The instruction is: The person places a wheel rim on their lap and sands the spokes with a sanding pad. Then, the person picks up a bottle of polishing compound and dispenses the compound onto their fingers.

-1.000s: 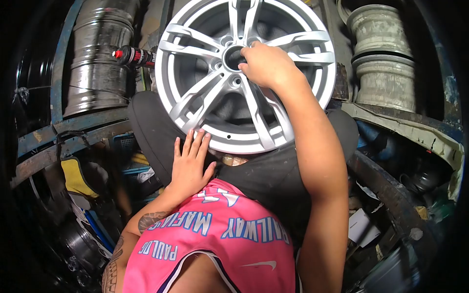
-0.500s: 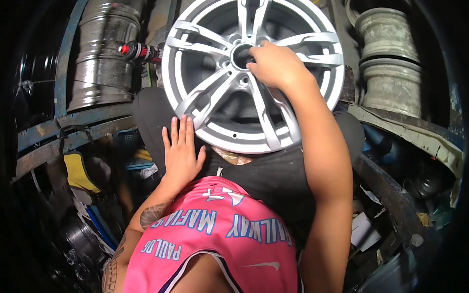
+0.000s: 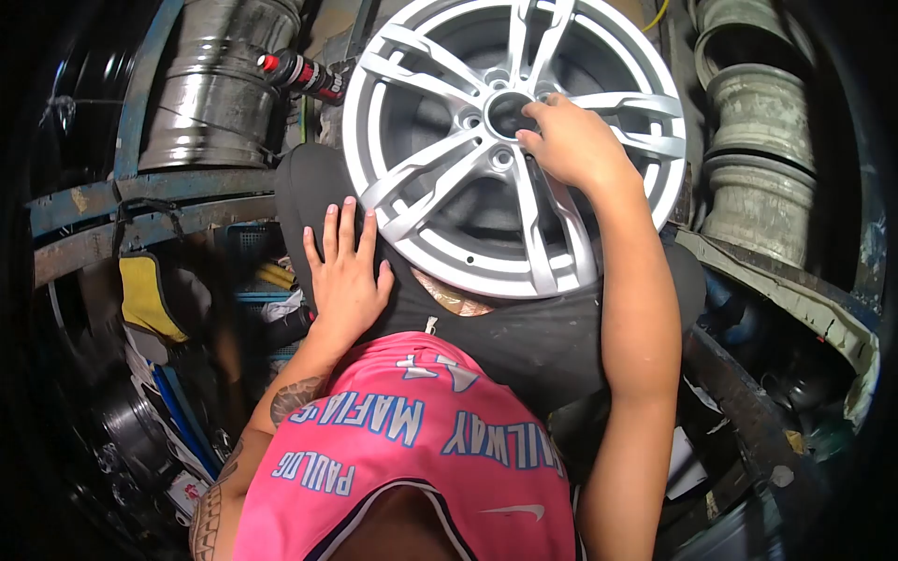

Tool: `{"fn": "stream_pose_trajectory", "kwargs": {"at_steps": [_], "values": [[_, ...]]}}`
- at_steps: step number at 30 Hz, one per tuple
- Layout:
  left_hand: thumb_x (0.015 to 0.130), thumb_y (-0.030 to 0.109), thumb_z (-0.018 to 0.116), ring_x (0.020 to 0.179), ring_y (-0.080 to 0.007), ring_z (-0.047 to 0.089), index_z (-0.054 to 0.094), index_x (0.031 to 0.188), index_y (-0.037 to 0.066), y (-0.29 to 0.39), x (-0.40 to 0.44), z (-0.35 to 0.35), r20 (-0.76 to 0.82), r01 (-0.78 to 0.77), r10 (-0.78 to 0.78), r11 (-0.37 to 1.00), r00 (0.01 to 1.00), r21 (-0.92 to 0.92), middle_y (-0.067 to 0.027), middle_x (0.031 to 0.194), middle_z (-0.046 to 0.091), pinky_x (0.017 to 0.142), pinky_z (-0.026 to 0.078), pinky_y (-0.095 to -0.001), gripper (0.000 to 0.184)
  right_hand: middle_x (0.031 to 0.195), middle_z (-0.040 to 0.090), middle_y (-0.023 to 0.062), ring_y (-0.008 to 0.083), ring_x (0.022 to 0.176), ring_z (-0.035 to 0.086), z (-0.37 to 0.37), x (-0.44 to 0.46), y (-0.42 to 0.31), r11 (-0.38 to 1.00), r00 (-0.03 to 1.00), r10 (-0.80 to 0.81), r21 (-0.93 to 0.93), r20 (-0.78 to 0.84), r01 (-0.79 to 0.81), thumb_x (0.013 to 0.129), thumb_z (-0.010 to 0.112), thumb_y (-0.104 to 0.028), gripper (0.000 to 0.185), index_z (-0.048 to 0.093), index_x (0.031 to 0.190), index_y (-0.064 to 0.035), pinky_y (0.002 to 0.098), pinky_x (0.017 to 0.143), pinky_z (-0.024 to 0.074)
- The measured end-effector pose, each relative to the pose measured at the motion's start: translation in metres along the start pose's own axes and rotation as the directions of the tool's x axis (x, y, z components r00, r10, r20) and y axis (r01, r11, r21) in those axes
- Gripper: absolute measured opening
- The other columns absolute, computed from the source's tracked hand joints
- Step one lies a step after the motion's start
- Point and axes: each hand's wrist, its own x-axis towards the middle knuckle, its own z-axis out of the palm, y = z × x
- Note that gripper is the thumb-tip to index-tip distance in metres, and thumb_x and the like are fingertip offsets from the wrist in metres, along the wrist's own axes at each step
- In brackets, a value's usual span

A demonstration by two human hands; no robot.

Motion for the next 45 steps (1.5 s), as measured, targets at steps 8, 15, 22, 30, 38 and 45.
{"fn": "stream_pose_trajectory", "kwargs": {"at_steps": [8,15,22,30,38,45], "values": [[0.089,0.035,0.073,0.161,-0.0389,0.025,0.055,0.154,0.013,-0.001,-0.002,0.004,-0.05,0.011,-0.016,0.996,0.999,-0.085,-0.0198,0.172,0.031,0.128,0.015,-0.065,0.071,0.126,0.068,0.0213,0.0412,0.112,0.069,0.003,0.001,0.005,0.999,0.998,-0.032,0.008,-0.059,0.033,0.1,0.069,-0.031,0.042,0.07,0.134,-0.006,0.0474,0.099,0.0537],[0.089,0.039,0.073,0.16,-0.0374,0.026,0.059,0.149,0.01,0.0,-0.007,0.007,-0.069,0.041,-0.054,0.983,0.996,-0.179,-0.0212,0.171,0.033,0.128,0.016,-0.0639,0.068,0.12,0.067,0.0195,0.0377,0.098,0.07,0.006,0.005,0.002,0.997,0.996,-0.055,0.057,-0.064,0.059,0.099,0.071,-0.025,0.037,0.071,0.13,-0.005,0.0461,0.09,0.054],[0.09,0.036,0.072,0.16,-0.0357,0.029,0.061,0.147,0.008,-0.001,-0.009,0.013,-0.139,0.053,-0.081,0.979,0.987,-0.196,-0.0217,0.171,0.034,0.129,0.016,-0.0613,0.065,0.116,0.066,0.0154,0.0327,0.093,0.069,0.014,0.011,-0.002,0.995,0.991,-0.08,-0.067,-0.108,0.073,0.099,0.071,-0.02,0.032,0.072,0.127,-0.0047,0.0425,0.086,0.0543],[0.092,0.032,0.071,0.159,-0.0381,0.029,0.06,0.151,0.02,-0.055,-0.007,0.013,-0.301,0.036,-0.154,0.931,0.941,-0.363,-0.0138,0.172,0.034,0.126,0.021,-0.0656,0.061,0.111,0.066,0.0128,0.0273,0.095,0.068,0.029,0.019,0.018,0.992,0.974,-0.122,-0.036,-0.19,0.118,0.102,0.067,-0.015,0.027,0.072,0.126,-0.0033,0.0377,0.085,0.0552],[0.093,0.031,0.071,0.162,-0.0399,0.024,0.059,0.153,0.026,-0.063,-0.008,0.021,-0.333,0.008,-0.179,0.889,0.926,-0.458,-0.0113,0.175,0.03,0.127,0.017,-0.0666,0.061,0.103,0.073,0.0152,0.027,0.083,0.074,0.029,0.032,0.032,0.995,0.884,-0.085,-0.083,-0.459,0.053,0.105,0.063,-0.019,0.025,0.074,0.123,-0.0052,0.0389,0.076,0.0584],[0.092,0.027,0.072,0.158,-0.0421,0.031,0.061,0.151,0.022,-0.081,-0.019,0.03,-0.396,-0.067,-0.221,0.8,0.891,-0.596,-0.017,0.173,0.032,0.128,0.024,-0.0589,0.06,0.114,0.077,0.0159,0.0374,0.11,0.068,0.035,0.049,0.079,0.921,0.923,-0.114,-0.387,-0.367,-0.04,0.109,0.054,-0.033,0.037,0.075,0.121,-0.0045,0.049,0.102,0.0478]]}}
